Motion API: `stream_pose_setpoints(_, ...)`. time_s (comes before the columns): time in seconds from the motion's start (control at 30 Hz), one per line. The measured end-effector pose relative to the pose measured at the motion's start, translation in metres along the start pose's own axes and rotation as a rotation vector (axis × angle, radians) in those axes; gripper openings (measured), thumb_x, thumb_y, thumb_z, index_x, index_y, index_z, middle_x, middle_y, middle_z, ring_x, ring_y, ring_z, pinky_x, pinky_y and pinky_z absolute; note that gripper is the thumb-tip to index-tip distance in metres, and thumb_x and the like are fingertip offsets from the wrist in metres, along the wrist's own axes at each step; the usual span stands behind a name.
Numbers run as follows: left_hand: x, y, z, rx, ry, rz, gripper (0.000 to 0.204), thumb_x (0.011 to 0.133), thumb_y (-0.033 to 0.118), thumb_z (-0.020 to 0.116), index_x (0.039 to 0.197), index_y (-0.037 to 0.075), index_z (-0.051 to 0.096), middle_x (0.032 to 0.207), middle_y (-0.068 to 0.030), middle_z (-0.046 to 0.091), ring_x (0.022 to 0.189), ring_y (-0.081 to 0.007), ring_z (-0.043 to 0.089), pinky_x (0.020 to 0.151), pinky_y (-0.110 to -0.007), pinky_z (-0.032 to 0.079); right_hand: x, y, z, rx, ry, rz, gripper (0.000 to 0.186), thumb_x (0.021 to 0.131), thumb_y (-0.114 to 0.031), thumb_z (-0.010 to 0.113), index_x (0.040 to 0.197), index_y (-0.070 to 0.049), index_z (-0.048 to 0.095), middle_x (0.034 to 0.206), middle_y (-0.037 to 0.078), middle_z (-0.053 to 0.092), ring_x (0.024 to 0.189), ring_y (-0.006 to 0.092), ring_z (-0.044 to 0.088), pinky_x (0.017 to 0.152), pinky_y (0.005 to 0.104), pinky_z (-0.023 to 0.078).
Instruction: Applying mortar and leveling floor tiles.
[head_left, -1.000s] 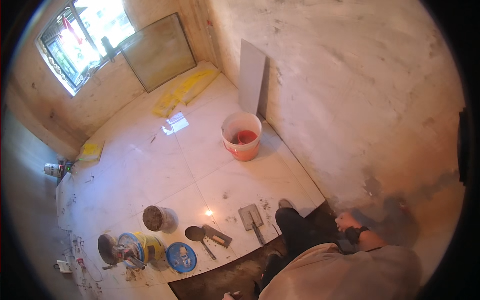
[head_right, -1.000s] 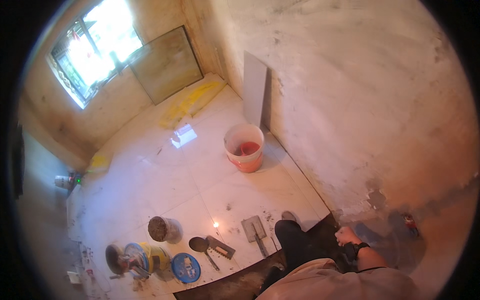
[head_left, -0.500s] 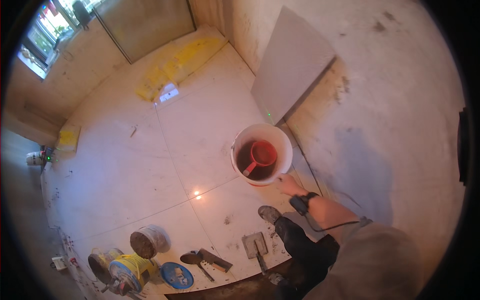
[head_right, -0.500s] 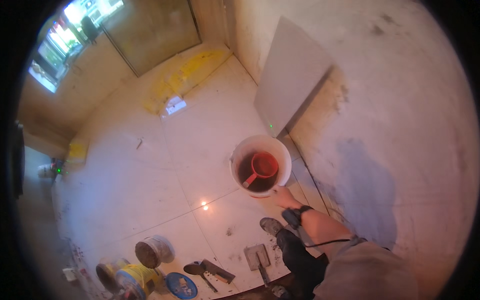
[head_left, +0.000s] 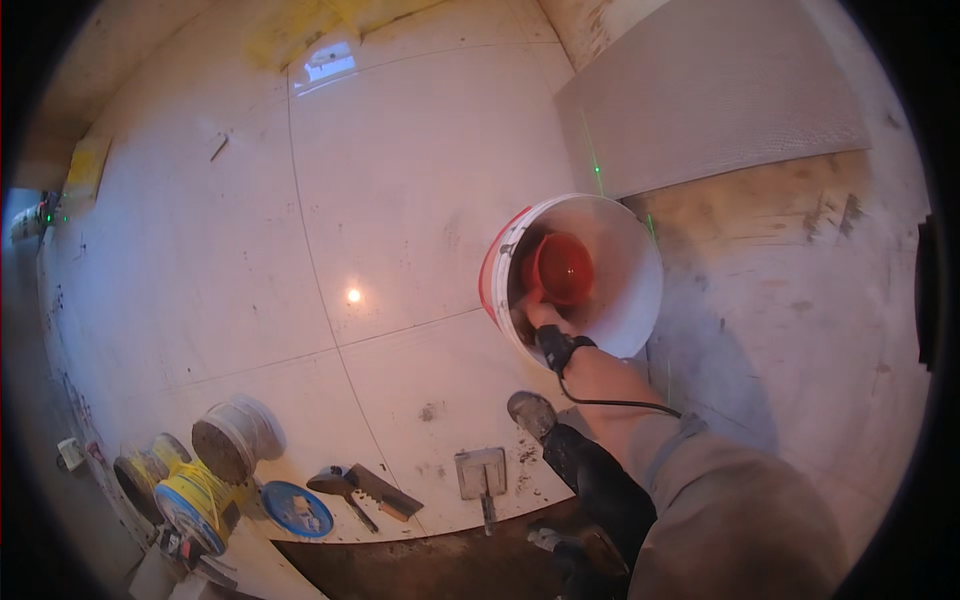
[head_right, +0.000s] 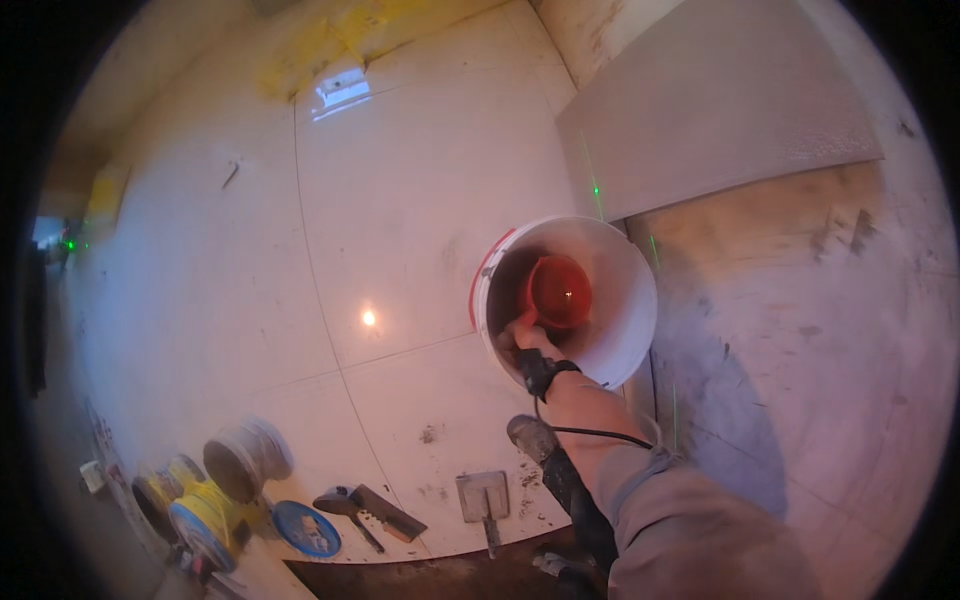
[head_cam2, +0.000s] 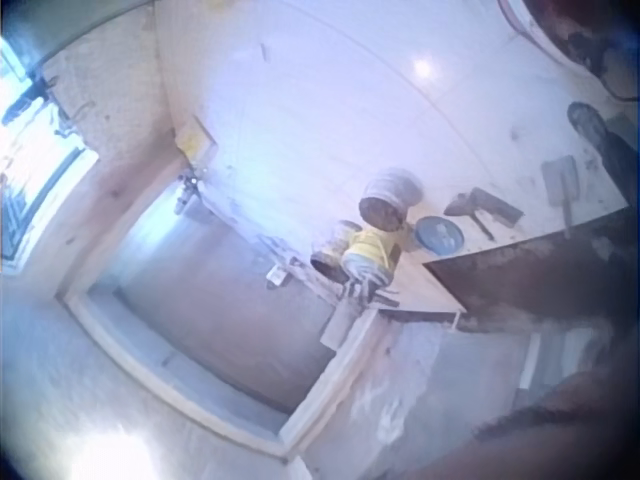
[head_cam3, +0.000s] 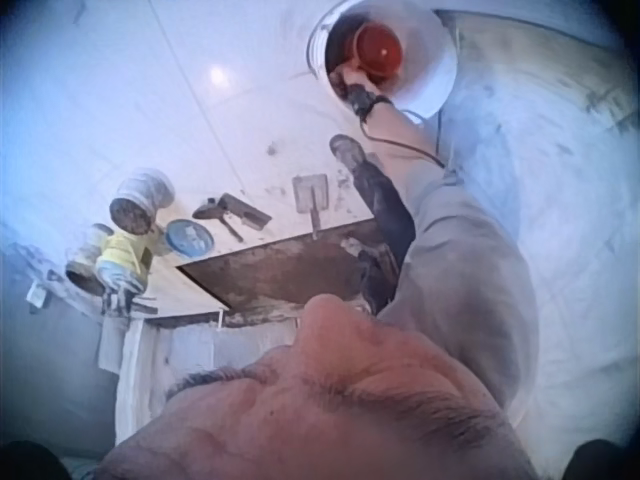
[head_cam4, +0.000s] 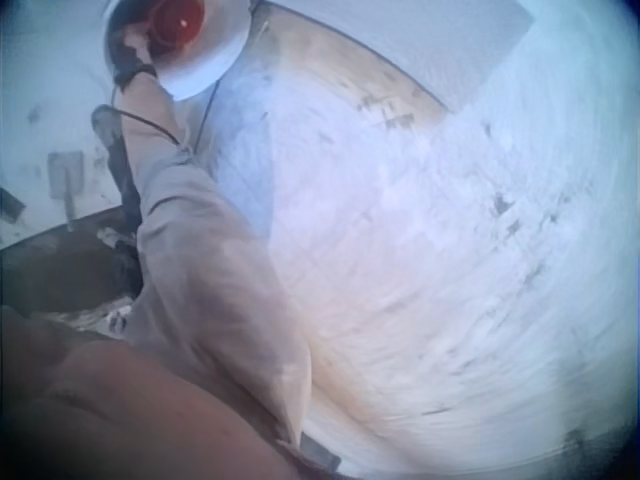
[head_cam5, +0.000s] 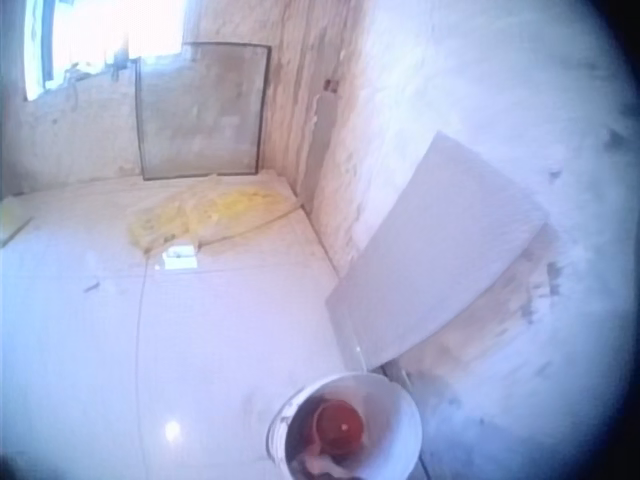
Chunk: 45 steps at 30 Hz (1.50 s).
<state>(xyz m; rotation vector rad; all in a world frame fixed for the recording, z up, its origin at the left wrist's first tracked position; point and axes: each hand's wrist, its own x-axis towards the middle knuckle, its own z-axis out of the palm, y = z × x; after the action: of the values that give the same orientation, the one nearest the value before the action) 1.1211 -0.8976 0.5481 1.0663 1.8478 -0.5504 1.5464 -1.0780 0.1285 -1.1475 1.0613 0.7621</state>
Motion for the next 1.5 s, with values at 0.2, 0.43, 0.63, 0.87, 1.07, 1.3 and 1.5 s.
stream_pose_setpoints(0.2, -0.01, -0.006, 0.006, -0.063, -0.023, -0.025, 0.038, 0.091, 0.035, 0.052, 0.091, 0.002, 0.069, 0.081, -0.0107, 0.069, 0.076, -0.0247, 0.067, 0.059, -0.038, 0.053, -0.082, -0.069, -0.077, -1.369, 0.262, -0.281, 0.04, 0.081, -0.031, 0.062, 0.098, 0.005, 0.064, 0.093, 0.025, 0.066, 0.098, 0.0383, 0.065, 0.08, 0.0448, 0.052)
stream_pose_setpoints(0.43, -0.022, -0.033, 0.022, -0.138, -0.019, -0.061, 0.037, 0.092, 0.035, 0.052, 0.092, 0.002, 0.069, 0.081, -0.0103, 0.069, 0.076, -0.0243, 0.067, 0.059, -0.038, 0.053, -0.094, -0.086, -0.066, -1.708, 0.357, -0.499, 0.032, 0.077, -0.024, 0.065, 0.098, 0.0, 0.067, 0.104, 0.024, 0.066, 0.101, 0.0381, 0.064, 0.085, 0.0441, 0.052)
stream_pose_setpoints(0.63, -0.035, -0.082, 0.032, -0.217, -0.012, -0.089, 0.037, 0.092, 0.035, 0.053, 0.093, 0.002, 0.069, 0.081, -0.0099, 0.069, 0.076, -0.0239, 0.067, 0.059, -0.037, 0.053, -0.116, -0.084, -0.048, -1.632, 0.179, -0.341, 0.028, 0.075, -0.019, 0.063, 0.095, 0.0, 0.069, 0.098, 0.02, 0.069, 0.093, 0.0341, 0.067, 0.082, 0.0439, 0.053)
stream_pose_setpoints(0.87, -0.099, -0.195, 0.023, -0.399, -0.052, -0.097, 0.036, 0.092, 0.035, 0.054, 0.094, 0.002, 0.069, 0.081, -0.0095, 0.069, 0.076, -0.0234, 0.067, 0.059, -0.037, 0.053, -0.136, -0.114, -0.093, -0.929, -0.189, -0.234, 0.014, 0.07, -0.01, 0.059, 0.083, -0.005, 0.057, 0.071, 0.009, 0.053, 0.057, 0.0227, 0.053, 0.05, 0.0364, 0.042)
stream_pose_setpoints(1.07, -0.092, -0.262, 0.007, -0.601, -0.173, -0.188, 0.035, 0.09, 0.014, 0.063, 0.119, -0.004, 0.058, 0.097, -0.0126, 0.069, 0.082, -0.0156, 0.066, 0.073, -0.029, 0.052, -0.232, -0.125, -0.143, -0.736, -0.192, -0.336, 0.012, 0.069, -0.006, 0.056, 0.077, -0.008, 0.047, 0.053, 0.001, 0.041, 0.033, 0.0132, 0.038, 0.029, 0.0287, 0.029)
stream_pose_setpoints(1.3, -0.077, -0.373, -0.014, -0.89, -0.193, 0.034, 0.029, 0.092, 0.012, 0.059, 0.118, -0.001, 0.058, 0.094, -0.01, 0.067, 0.077, -0.0151, 0.065, 0.063, -0.025, 0.051, -0.418, -0.084, -0.175, -1.049, -0.179, -0.594, 0.014, 0.069, -0.006, 0.054, 0.082, -0.007, 0.051, 0.056, 0.001, 0.045, 0.034, 0.011, 0.039, 0.03, 0.0274, 0.029)
stream_pose_setpoints(1.5, -0.093, -0.55, -0.036, -1.156, -0.004, -0.098, 0.024, 0.091, 0.012, 0.06, 0.111, -0.001, 0.06, 0.087, -0.0108, 0.066, 0.07, -0.0155, 0.064, 0.054, -0.026, 0.049, -0.583, 0.053, -0.178, -1.35, -0.388, -0.47, 0.017, 0.068, -0.007, 0.057, 0.083, -0.007, 0.049, 0.057, 0.002, 0.045, 0.038, 0.0134, 0.042, 0.033, 0.0282, 0.033)
